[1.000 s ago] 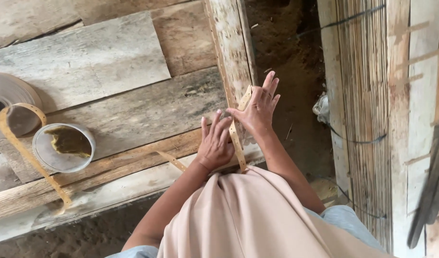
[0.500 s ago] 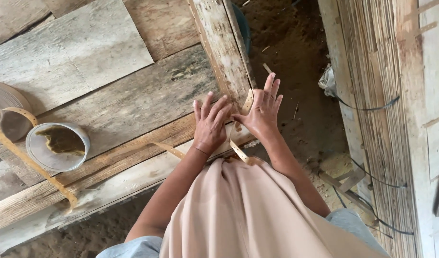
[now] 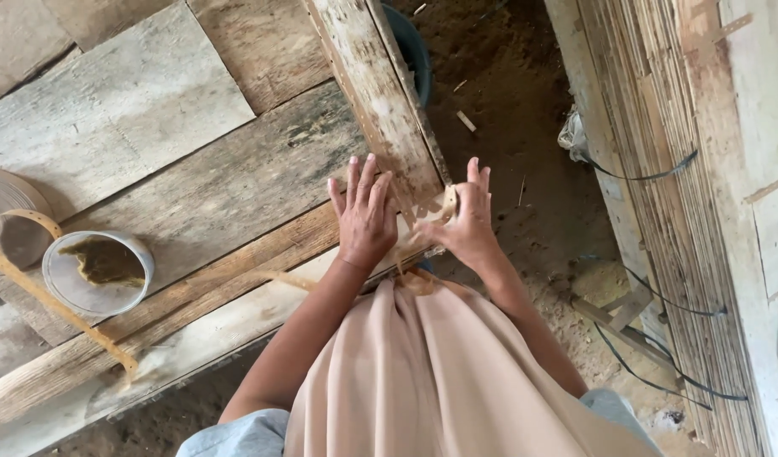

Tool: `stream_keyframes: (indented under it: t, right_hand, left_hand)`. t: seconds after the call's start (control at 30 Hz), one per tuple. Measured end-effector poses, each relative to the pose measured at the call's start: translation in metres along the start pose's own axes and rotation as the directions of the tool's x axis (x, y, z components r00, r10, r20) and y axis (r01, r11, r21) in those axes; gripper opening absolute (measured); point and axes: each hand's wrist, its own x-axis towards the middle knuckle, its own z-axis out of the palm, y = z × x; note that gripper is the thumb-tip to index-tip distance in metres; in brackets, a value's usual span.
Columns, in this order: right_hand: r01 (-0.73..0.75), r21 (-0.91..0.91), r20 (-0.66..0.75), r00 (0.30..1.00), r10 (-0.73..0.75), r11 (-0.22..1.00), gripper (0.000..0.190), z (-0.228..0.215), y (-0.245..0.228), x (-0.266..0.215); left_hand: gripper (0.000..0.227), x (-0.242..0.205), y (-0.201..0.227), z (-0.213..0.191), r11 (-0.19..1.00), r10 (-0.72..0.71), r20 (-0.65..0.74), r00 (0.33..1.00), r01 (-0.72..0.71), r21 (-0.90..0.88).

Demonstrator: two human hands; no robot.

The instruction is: The person repeatedly applies a brown paste from a small container onto thin bamboo strips and presses them onto a wooden plank. The person uses fingers to spread the paste and smooth the strips along the plank edge.

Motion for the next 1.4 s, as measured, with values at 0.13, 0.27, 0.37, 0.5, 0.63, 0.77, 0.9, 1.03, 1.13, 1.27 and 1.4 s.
stream_keyframes:
  t: [0.13, 0.27, 0.37, 0.5, 0.63, 0.77, 0.9, 1.03, 1.13, 1.27, 1.4]
  right_hand:
    - [0.034, 0.497, -0.174, 0.983, 0.061, 0.867, 0.043, -0.039, -0.021, -0.007]
    - [0.224, 0.657, -0.341, 0.940, 0.019, 0.720, 0.033, -0.052, -0.031, -0.011]
    - [0.279, 0.727, -0.383, 0.923, 0.033, 0.627, 0.032, -0.047, -0.017, -0.011]
    - [0.323, 0.816, -0.383, 0.923, 0.031, 0.479, 0.027, -0.052, 0.001, -0.014]
    - [0.321, 0.877, -0.321, 0.945, -0.060, 0.359, 0.031, -0.069, -0.005, 0.000]
    - [0.279, 0.859, -0.240, 0.960, -0.144, 0.429, 0.029, -0.102, -0.072, 0.009]
    - [0.282, 0.847, -0.215, 0.957, -0.195, 0.452, 0.030, -0.099, -0.077, 0.028]
    - [0.159, 0.907, -0.097, 0.980, -0.173, 0.390, 0.033, -0.092, -0.075, 0.060]
    - [0.186, 0.925, -0.084, 0.950, -0.301, 0.330, 0.034, -0.098, -0.093, 0.079]
    - [0.271, 0.906, -0.117, 0.900, -0.421, 0.326, 0.027, -0.118, -0.121, 0.105]
    - [0.308, 0.893, -0.153, 0.893, -0.423, 0.327, 0.013, -0.123, -0.153, 0.132]
  left_hand:
    - [0.050, 0.036, 0.034, -0.002, 0.978, -0.069, 0.008, 0.998, 0.066, 0.196]
    - [0.066, 0.073, 0.055, 0.041, 0.957, 0.154, -0.183, 0.971, -0.100, 0.273]
    - [0.071, 0.065, 0.032, 0.061, 0.904, 0.273, -0.126, 0.954, -0.210, 0.372]
    - [0.060, 0.058, 0.032, 0.067, 0.923, 0.273, -0.130, 0.953, -0.221, 0.315]
    - [0.063, 0.097, 0.028, 0.052, 0.976, 0.093, -0.147, 0.985, -0.061, 0.207]
    - [0.070, 0.154, 0.009, 0.018, 0.933, -0.107, -0.046, 0.993, 0.116, 0.339]
    - [0.063, 0.181, -0.011, -0.003, 0.914, -0.206, 0.077, 0.976, 0.163, 0.373]
    - [0.064, 0.179, -0.049, 0.029, 0.893, -0.058, 0.017, 0.998, 0.045, 0.448]
    - [0.063, 0.185, -0.041, 0.017, 0.903, -0.182, 0.021, 0.983, 0.158, 0.400]
    - [0.064, 0.228, -0.035, 0.001, 0.919, -0.300, -0.048, 0.953, 0.302, 0.255]
    - [0.065, 0.285, -0.036, -0.047, 0.859, -0.402, 0.072, 0.913, 0.349, 0.374]
